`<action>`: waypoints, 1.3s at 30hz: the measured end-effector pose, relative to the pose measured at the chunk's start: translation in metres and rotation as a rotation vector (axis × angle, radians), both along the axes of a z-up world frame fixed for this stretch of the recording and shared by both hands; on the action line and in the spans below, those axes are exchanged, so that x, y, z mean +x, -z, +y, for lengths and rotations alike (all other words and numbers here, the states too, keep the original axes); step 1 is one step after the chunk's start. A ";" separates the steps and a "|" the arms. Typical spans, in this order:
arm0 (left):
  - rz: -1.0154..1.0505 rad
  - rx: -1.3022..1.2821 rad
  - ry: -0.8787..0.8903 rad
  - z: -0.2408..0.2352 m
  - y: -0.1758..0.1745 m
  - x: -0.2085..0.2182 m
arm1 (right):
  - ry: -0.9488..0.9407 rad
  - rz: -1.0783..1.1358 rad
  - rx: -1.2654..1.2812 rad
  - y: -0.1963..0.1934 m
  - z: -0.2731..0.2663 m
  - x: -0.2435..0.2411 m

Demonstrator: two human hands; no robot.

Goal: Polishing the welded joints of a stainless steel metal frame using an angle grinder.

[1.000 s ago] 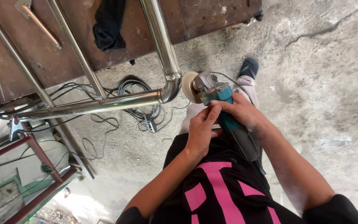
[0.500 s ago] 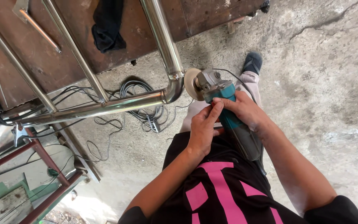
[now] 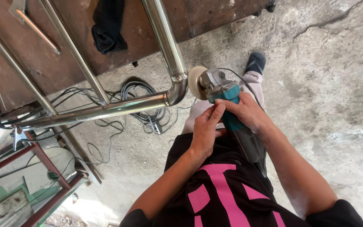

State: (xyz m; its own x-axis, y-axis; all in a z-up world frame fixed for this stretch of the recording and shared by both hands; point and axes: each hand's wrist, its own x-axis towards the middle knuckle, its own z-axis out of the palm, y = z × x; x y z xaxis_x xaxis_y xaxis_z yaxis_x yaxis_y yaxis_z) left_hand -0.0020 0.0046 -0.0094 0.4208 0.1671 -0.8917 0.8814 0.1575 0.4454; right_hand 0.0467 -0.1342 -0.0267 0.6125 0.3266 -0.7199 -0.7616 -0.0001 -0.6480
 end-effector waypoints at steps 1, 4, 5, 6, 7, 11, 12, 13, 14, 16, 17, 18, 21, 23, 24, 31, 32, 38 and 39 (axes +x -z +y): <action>-0.002 -0.001 -0.001 0.000 0.002 0.000 | -0.001 -0.002 -0.001 0.002 0.000 -0.001; 0.001 -0.015 0.004 0.001 0.004 -0.001 | -0.015 0.006 -0.025 0.004 0.000 -0.003; -0.007 -0.012 0.005 0.002 0.002 0.000 | -0.021 -0.012 -0.030 0.002 0.001 -0.001; -0.015 -0.008 0.005 0.002 0.000 0.000 | -0.026 -0.029 -0.036 -0.002 0.003 0.001; -0.017 -0.008 0.006 0.004 0.004 -0.001 | -0.025 -0.031 -0.036 0.002 0.004 -0.001; -0.029 -0.035 0.017 0.008 0.014 -0.002 | 0.014 -0.017 -0.070 0.004 0.005 0.000; -0.031 -0.040 0.017 0.009 0.015 -0.004 | 0.012 -0.013 -0.083 0.001 0.005 0.000; -0.029 -0.040 0.018 0.009 0.015 -0.004 | 0.013 -0.011 -0.083 0.002 0.006 -0.001; -0.030 -0.047 0.017 0.010 0.014 -0.005 | 0.007 -0.011 -0.092 0.002 0.006 -0.002; -0.036 -0.049 0.013 0.012 0.013 -0.005 | -0.002 -0.015 -0.097 0.003 0.010 -0.003; -0.036 -0.060 0.022 0.012 0.014 -0.002 | -0.009 -0.016 -0.119 0.004 0.010 -0.002; -0.035 -0.071 0.031 0.012 0.015 0.000 | -0.015 -0.017 -0.142 0.006 0.011 -0.002; -0.022 -0.082 0.046 0.013 0.008 0.003 | -0.033 0.006 -0.204 -0.002 0.015 -0.001; -0.035 -0.083 0.046 0.014 0.008 0.003 | -0.051 0.003 -0.229 -0.003 0.016 -0.002; -0.053 -0.081 0.045 0.015 0.007 0.002 | -0.071 -0.005 -0.251 -0.004 0.018 -0.002; -0.146 -0.101 0.010 0.015 0.002 0.005 | -0.129 -0.047 -0.421 -0.006 0.022 -0.006; -0.120 -0.130 0.019 0.016 0.003 0.006 | -0.126 -0.036 -0.453 -0.006 0.022 -0.007; -0.091 -0.205 0.027 0.018 -0.004 0.007 | -0.165 -0.002 -0.535 -0.019 0.023 -0.009; -0.102 -0.216 0.025 0.020 -0.002 0.007 | -0.178 -0.010 -0.540 -0.022 0.025 -0.006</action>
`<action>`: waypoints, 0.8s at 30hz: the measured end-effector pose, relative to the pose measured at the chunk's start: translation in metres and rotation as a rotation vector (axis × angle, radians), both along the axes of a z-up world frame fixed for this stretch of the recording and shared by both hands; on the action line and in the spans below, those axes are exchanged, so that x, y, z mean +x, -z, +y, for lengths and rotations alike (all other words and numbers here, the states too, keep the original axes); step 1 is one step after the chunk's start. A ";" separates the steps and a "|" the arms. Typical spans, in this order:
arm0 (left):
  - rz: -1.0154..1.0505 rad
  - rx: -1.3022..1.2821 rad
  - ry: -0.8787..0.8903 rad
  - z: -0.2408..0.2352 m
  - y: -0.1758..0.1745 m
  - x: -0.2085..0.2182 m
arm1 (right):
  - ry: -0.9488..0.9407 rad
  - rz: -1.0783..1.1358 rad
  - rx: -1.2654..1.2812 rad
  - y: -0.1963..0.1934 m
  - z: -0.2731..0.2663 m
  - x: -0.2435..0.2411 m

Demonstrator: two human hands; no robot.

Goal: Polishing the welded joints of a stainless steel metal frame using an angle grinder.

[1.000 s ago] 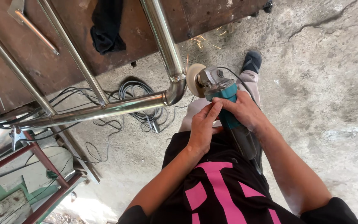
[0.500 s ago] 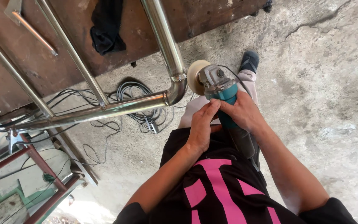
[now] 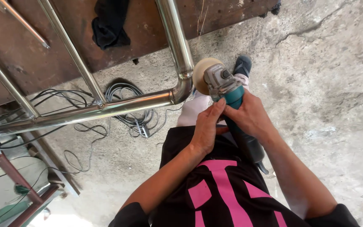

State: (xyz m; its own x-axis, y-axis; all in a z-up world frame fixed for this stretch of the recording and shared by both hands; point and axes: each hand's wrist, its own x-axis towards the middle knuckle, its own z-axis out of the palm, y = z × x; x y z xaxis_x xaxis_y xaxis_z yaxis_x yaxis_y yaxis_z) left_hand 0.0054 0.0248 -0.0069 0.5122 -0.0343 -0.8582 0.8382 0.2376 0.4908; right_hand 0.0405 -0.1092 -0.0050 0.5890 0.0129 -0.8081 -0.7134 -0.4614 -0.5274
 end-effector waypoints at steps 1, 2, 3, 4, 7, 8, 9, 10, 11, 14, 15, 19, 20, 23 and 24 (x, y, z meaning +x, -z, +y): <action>-0.004 -0.006 -0.004 -0.002 -0.009 0.000 | -0.004 -0.004 -0.006 0.000 -0.002 -0.004; 0.006 -0.024 -0.008 -0.004 -0.018 0.003 | 0.005 0.025 0.001 0.000 -0.004 -0.005; 0.015 -0.043 -0.012 -0.006 -0.026 0.006 | 0.014 0.054 0.007 0.001 -0.006 -0.006; 0.014 -0.050 -0.018 -0.004 -0.028 0.006 | 0.009 0.053 0.000 -0.002 -0.006 -0.004; -0.006 -0.069 0.013 -0.001 -0.031 0.005 | 0.005 0.059 0.022 -0.007 -0.006 -0.002; -0.012 -0.057 0.029 0.001 -0.032 0.006 | 0.003 0.051 0.022 -0.007 -0.005 0.000; -0.018 -0.046 0.045 0.002 -0.033 0.008 | 0.001 0.043 0.021 -0.007 -0.003 0.002; -0.017 -0.048 0.041 0.003 -0.028 0.004 | -0.004 0.045 0.018 -0.011 -0.002 0.002; -0.008 -0.068 0.027 0.003 -0.024 0.001 | 0.011 0.049 0.031 -0.015 -0.001 0.002; -0.001 -0.104 0.008 0.003 -0.022 0.003 | 0.027 0.074 0.027 -0.016 -0.004 0.005; 0.006 -0.113 0.005 0.003 -0.023 0.004 | 0.030 0.104 0.018 -0.014 -0.005 0.006; -0.042 -0.038 0.093 0.006 -0.040 0.010 | 0.044 0.074 0.076 -0.022 -0.004 0.007; -0.043 -0.044 0.098 0.005 -0.041 0.011 | 0.043 0.072 0.068 -0.020 -0.005 0.007; -0.042 -0.066 0.091 0.005 -0.032 0.011 | 0.053 0.059 0.068 -0.019 -0.007 0.009; -0.023 -0.079 0.078 0.005 -0.029 0.006 | 0.064 0.066 0.078 -0.020 -0.009 0.005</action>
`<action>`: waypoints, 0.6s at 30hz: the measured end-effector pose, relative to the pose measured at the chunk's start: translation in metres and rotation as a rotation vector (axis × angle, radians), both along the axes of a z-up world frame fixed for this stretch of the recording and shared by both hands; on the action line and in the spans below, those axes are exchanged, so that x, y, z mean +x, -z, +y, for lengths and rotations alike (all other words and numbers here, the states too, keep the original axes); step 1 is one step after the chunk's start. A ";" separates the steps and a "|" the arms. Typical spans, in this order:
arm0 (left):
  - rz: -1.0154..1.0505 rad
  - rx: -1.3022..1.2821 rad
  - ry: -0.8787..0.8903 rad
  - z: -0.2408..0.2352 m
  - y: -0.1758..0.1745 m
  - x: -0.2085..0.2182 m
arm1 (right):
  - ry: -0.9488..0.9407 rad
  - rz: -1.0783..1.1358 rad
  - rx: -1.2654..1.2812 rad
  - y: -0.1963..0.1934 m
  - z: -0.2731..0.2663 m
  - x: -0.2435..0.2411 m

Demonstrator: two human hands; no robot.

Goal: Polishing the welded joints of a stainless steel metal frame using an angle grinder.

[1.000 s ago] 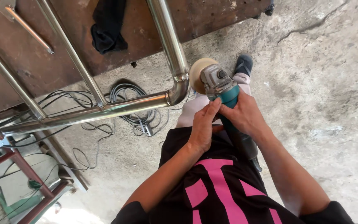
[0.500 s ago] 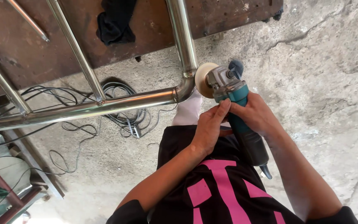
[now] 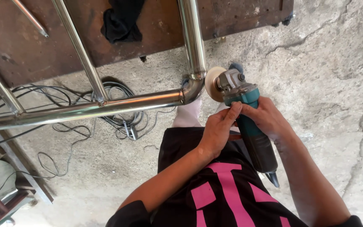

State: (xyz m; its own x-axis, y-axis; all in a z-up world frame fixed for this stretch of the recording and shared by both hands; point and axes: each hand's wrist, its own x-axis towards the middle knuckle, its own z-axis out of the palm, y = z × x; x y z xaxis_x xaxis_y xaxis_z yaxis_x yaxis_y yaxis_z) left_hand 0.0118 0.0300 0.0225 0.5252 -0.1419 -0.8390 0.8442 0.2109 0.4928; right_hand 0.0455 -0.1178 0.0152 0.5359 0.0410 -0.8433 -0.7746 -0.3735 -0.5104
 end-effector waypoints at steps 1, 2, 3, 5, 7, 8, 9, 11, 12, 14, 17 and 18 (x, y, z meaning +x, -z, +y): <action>0.009 -0.001 -0.002 0.001 -0.002 0.000 | -0.002 0.009 -0.001 0.000 0.001 0.000; 0.004 0.006 -0.005 0.001 -0.003 0.001 | -0.006 -0.003 0.014 0.000 0.001 0.001; 0.000 0.013 -0.007 0.002 -0.005 0.003 | -0.010 -0.015 0.029 0.000 0.002 0.002; 0.009 -0.007 -0.017 0.000 0.010 0.000 | 0.007 -0.014 0.012 -0.006 0.003 0.005; 0.021 -0.027 -0.035 0.000 0.016 -0.002 | 0.016 -0.008 -0.003 -0.009 0.005 0.006; 0.024 -0.028 -0.021 0.000 0.015 -0.002 | 0.023 -0.005 -0.009 -0.011 0.005 0.006; 0.026 -0.029 -0.007 0.000 0.014 -0.002 | 0.029 -0.001 -0.014 -0.011 0.004 0.006; 0.034 -0.022 -0.007 0.002 0.009 -0.002 | 0.017 0.003 -0.014 -0.006 0.004 0.003; 0.023 -0.017 -0.003 0.002 0.008 0.002 | 0.009 -0.012 -0.016 -0.002 0.003 0.004; 0.035 -0.042 -0.013 0.001 0.015 0.000 | 0.018 -0.008 -0.025 -0.009 0.004 0.005; 0.048 -0.080 -0.038 0.002 0.017 0.000 | 0.017 -0.017 -0.029 -0.009 0.004 0.004; 0.052 -0.092 -0.049 0.003 0.015 -0.001 | 0.011 -0.028 -0.025 -0.008 0.004 0.002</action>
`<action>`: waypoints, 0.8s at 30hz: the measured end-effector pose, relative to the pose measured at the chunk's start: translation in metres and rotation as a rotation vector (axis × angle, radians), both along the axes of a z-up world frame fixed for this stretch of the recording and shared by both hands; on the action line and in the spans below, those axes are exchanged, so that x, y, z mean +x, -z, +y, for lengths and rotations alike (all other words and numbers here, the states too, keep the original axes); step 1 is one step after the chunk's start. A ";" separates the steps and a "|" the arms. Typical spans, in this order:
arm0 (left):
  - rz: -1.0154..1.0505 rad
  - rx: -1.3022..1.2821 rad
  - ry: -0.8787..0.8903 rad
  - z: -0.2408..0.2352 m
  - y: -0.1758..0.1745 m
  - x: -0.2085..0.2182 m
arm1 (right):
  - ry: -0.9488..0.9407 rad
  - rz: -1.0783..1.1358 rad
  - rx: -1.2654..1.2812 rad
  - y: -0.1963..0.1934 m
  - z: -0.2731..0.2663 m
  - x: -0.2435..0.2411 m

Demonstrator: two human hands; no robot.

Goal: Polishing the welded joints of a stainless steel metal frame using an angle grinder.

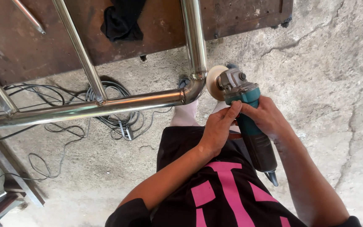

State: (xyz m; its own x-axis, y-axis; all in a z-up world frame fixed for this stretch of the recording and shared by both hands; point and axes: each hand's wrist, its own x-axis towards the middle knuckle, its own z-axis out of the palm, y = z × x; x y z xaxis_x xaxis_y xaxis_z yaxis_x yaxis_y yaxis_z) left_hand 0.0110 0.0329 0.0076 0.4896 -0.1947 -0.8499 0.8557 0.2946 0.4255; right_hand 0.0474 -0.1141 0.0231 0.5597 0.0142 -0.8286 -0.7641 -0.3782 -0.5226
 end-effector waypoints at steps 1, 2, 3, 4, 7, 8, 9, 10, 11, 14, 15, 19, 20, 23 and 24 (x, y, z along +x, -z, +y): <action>0.005 0.000 -0.003 0.000 -0.002 -0.001 | -0.003 0.005 0.000 -0.001 0.001 -0.001; -0.007 0.003 0.000 0.001 -0.003 -0.001 | -0.005 0.001 -0.002 -0.002 0.002 0.000; -0.018 0.006 0.002 0.001 -0.005 0.000 | -0.006 -0.002 -0.004 -0.004 0.003 0.001; -0.021 0.005 0.001 0.000 -0.006 0.002 | -0.008 -0.005 -0.005 -0.006 0.004 0.002; -0.049 -0.005 0.002 0.001 -0.015 0.006 | 0.021 -0.011 -0.011 -0.010 0.007 0.003; -0.063 0.018 0.041 0.003 -0.021 0.007 | 0.005 -0.006 -0.020 -0.010 0.008 0.003; -0.078 0.041 0.081 0.005 -0.028 0.008 | -0.011 0.000 -0.028 -0.010 0.008 0.002; -0.073 0.043 0.083 0.006 -0.028 0.006 | -0.009 0.005 -0.026 -0.012 0.010 0.001; -0.075 0.049 0.077 0.006 -0.028 0.003 | -0.009 0.013 -0.029 -0.015 0.011 0.000; -0.095 0.051 0.060 0.002 -0.025 0.008 | -0.008 0.000 -0.038 -0.004 0.007 0.002; -0.092 0.044 0.043 0.000 -0.024 0.008 | -0.012 0.003 -0.046 0.002 0.004 -0.001; -0.100 0.097 0.102 0.002 -0.029 0.005 | -0.012 0.005 -0.024 0.006 0.005 -0.005; -0.104 0.100 0.084 0.003 -0.028 0.007 | -0.013 0.007 -0.020 0.008 0.005 -0.004; -0.073 0.059 0.041 0.002 0.002 0.000 | -0.025 0.021 -0.036 0.010 0.005 -0.001; -0.040 0.010 0.010 0.001 0.017 -0.004 | -0.044 0.031 -0.063 0.010 0.005 0.000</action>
